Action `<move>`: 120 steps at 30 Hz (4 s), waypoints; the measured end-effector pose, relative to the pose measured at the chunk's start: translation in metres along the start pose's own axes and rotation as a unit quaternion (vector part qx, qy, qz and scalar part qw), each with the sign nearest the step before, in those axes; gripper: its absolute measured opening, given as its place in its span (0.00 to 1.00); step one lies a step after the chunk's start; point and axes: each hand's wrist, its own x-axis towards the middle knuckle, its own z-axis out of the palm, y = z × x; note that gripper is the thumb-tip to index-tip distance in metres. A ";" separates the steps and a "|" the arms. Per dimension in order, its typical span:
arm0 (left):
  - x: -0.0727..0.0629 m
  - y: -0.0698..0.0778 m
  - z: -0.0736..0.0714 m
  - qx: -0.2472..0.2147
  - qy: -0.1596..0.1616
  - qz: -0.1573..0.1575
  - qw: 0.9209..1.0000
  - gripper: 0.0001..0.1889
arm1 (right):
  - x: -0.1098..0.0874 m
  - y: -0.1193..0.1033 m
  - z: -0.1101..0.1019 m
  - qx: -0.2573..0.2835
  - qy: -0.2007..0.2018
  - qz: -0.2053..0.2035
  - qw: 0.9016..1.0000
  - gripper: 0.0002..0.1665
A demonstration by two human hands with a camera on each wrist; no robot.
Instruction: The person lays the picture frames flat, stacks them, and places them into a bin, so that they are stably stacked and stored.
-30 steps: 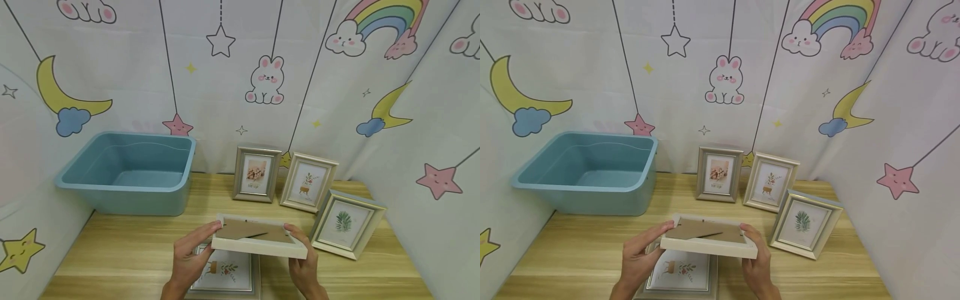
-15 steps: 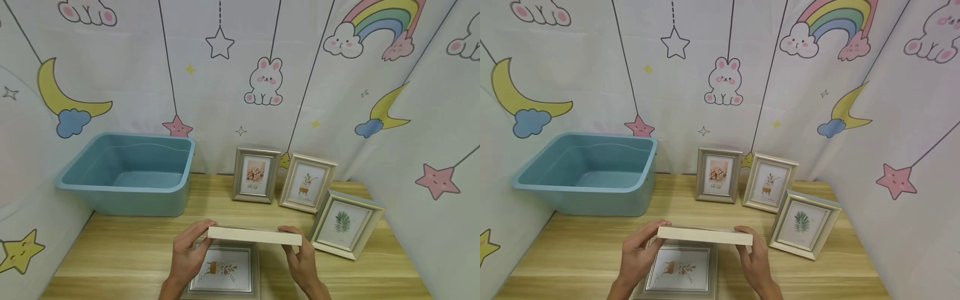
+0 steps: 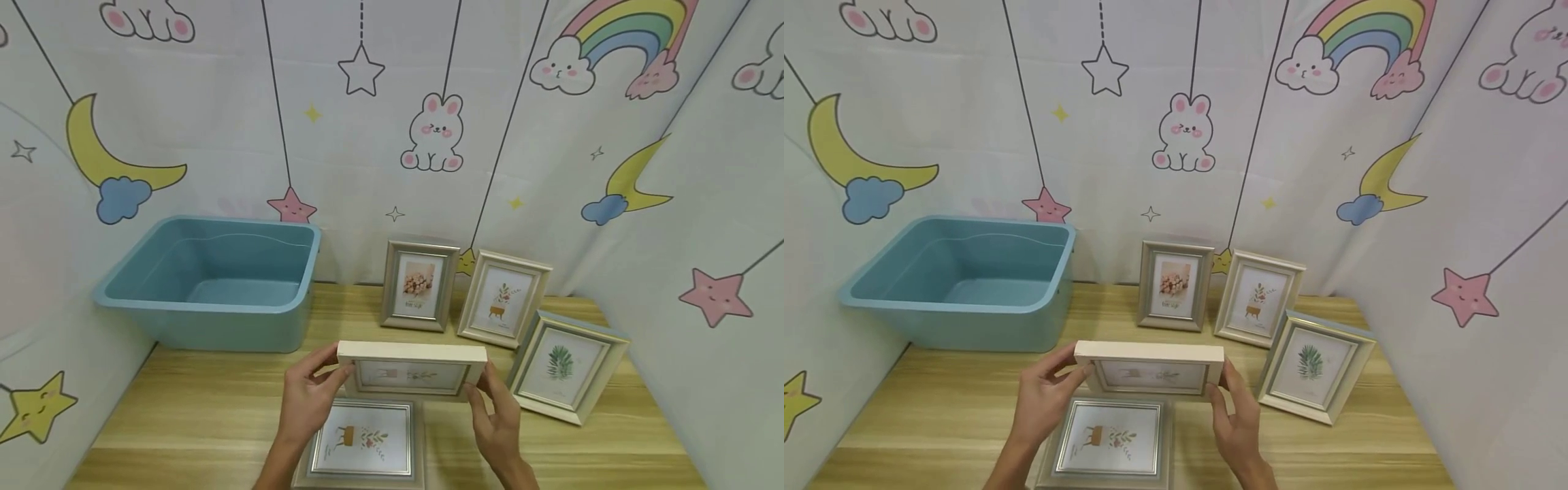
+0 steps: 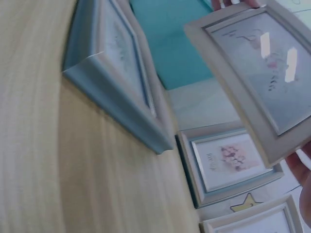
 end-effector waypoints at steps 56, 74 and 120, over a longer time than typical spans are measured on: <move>-0.003 -0.046 -0.061 -0.088 -0.316 -0.207 0.922 0.51 | 0.002 -0.013 -0.030 0.289 -0.258 0.500 0.775 0.55; -0.022 -0.052 -0.076 0.018 -0.244 -0.275 0.930 0.47 | -0.005 -0.023 0.009 0.208 -0.272 0.562 0.753 0.55; -0.030 -0.038 -0.051 0.348 -0.148 -0.223 0.898 0.34 | -0.006 -0.038 0.028 0.109 -0.287 0.574 0.759 0.49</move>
